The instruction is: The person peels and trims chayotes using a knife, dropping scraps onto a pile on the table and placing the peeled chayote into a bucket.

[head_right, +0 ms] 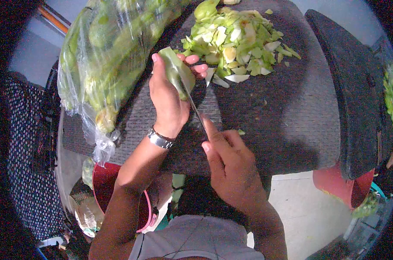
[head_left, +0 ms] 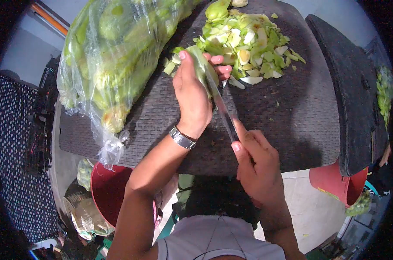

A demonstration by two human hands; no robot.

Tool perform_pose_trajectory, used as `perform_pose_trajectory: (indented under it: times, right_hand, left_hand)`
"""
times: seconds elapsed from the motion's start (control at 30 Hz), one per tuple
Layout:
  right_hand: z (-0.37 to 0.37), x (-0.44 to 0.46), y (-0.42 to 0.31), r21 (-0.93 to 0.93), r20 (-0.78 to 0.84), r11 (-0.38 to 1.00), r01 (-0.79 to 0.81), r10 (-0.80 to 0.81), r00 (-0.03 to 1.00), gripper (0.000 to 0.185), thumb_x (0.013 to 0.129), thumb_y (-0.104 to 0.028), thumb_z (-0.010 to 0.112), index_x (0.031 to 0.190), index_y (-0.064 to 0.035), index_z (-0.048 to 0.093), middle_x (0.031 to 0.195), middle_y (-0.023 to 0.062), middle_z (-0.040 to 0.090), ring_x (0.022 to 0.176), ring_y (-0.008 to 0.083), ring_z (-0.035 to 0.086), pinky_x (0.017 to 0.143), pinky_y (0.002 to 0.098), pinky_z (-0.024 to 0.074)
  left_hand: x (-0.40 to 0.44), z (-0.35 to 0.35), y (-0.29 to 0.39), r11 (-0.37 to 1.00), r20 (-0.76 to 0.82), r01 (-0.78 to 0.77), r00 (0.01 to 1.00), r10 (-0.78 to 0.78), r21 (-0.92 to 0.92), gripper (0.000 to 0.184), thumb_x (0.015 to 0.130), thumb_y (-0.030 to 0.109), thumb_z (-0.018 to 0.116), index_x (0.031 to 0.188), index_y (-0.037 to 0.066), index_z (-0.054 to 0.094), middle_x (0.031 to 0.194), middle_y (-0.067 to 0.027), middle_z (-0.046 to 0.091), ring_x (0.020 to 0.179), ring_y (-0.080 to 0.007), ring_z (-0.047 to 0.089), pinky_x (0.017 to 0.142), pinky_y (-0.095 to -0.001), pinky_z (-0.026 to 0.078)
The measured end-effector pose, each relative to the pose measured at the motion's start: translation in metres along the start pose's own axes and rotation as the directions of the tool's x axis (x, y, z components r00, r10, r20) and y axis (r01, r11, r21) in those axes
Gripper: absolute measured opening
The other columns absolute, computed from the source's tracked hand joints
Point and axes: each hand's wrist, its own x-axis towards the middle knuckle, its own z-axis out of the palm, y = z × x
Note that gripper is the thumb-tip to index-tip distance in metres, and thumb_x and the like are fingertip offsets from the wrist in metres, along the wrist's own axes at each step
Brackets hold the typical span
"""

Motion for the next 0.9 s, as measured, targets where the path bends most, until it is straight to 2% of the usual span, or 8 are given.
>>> perform_pose_trajectory:
  times: [0.1,0.17,0.27,0.37,0.47,0.6,0.7,0.9]
  right_hand:
    - [-0.004,0.003,0.005,0.153,0.021,0.979,-0.135,0.133,0.991,0.041,0.104,-0.011,0.057,0.145,-0.0067,0.058,0.096,0.0155,0.064,0.067,0.0252,0.064,0.060,0.0358,0.0525]
    - [-0.011,0.003,-0.008,0.337,0.109,0.859,-0.386,0.372,0.922,0.041,0.104,-0.012,0.057,0.145,-0.0062,0.058,0.095,0.0130,0.064,0.059,0.0175,0.061,0.054,0.0314,0.0492]
    - [-0.007,0.000,-0.004,0.544,0.128,0.709,-0.450,0.460,0.879,0.042,0.105,-0.013,0.057,0.146,-0.0051,0.056,0.096,0.0104,0.064,0.050,0.0097,0.054,0.047,0.0276,0.0441]
    - [-0.018,0.005,-0.011,0.548,0.018,0.705,-0.451,0.529,0.849,0.043,0.100,-0.016,0.065,0.140,-0.0016,0.060,0.099,0.0126,0.065,0.062,0.0155,0.062,0.057,0.0313,0.0513]
    - [-0.019,0.026,0.012,0.132,-0.212,0.977,-0.169,0.195,0.958,0.046,0.092,-0.022,0.076,0.130,0.0002,0.064,0.101,0.0156,0.066,0.079,0.0240,0.067,0.071,0.0368,0.0553]
    - [-0.012,0.074,0.013,-0.144,-0.264,0.977,0.160,-0.193,0.945,0.054,0.081,-0.030,0.086,0.119,0.0018,0.065,0.102,0.0194,0.066,0.092,0.0325,0.068,0.082,0.0426,0.0561]
    - [-0.002,0.103,0.019,-0.234,-0.251,0.944,0.233,-0.290,0.924,0.057,0.078,-0.033,0.088,0.114,0.0027,0.064,0.101,0.0208,0.065,0.088,0.0343,0.068,0.080,0.0442,0.0563]
    - [0.003,0.124,0.025,-0.313,-0.234,0.907,0.283,-0.363,0.902,0.046,0.077,-0.027,0.085,0.106,0.0016,0.064,0.097,0.0202,0.064,0.084,0.0366,0.067,0.076,0.0461,0.0562]
  left_hand:
    - [0.002,-0.005,-0.003,0.991,0.024,0.074,0.997,-0.072,-0.113,0.060,0.108,0.059,0.034,0.107,0.002,0.054,0.105,-0.0196,0.069,0.091,-0.0348,0.071,0.084,-0.0481,0.056]
    - [0.004,-0.003,-0.002,0.973,0.007,0.126,0.992,-0.127,-0.192,0.059,0.108,0.060,0.035,0.107,0.003,0.054,0.106,-0.0188,0.069,0.092,-0.0350,0.071,0.086,-0.0492,0.056]
    - [0.009,-0.007,-0.001,0.960,-0.035,0.161,0.984,-0.174,-0.230,0.058,0.107,0.059,0.037,0.106,0.004,0.054,0.109,-0.0193,0.069,0.093,-0.0358,0.070,0.087,-0.0498,0.056]
    - [0.016,-0.009,0.003,0.960,-0.066,0.171,0.979,-0.190,-0.222,0.054,0.108,0.055,0.038,0.106,0.003,0.054,0.114,-0.0228,0.068,0.098,-0.0378,0.070,0.090,-0.0503,0.058]
    - [0.017,-0.012,0.003,0.930,0.062,0.227,0.974,-0.218,-0.289,0.053,0.109,0.051,0.037,0.109,0.001,0.055,0.112,-0.0237,0.068,0.099,-0.0382,0.070,0.091,-0.0517,0.058]
    - [0.010,-0.006,-0.003,0.925,0.138,0.253,0.965,-0.221,-0.284,0.053,0.109,0.051,0.038,0.110,0.002,0.058,0.108,-0.0198,0.068,0.098,-0.0335,0.070,0.090,-0.0499,0.058]
    - [0.004,-0.002,-0.005,0.935,0.208,0.251,0.957,-0.202,-0.250,0.049,0.111,0.048,0.037,0.110,0.003,0.056,0.097,-0.0109,0.065,0.090,-0.0220,0.065,0.083,-0.0385,0.057]
    - [0.000,0.001,-0.009,0.988,0.030,0.134,0.991,-0.132,-0.081,0.050,0.112,0.047,0.037,0.111,0.003,0.060,0.093,-0.0050,0.061,0.084,-0.0134,0.059,0.077,-0.0296,0.050]
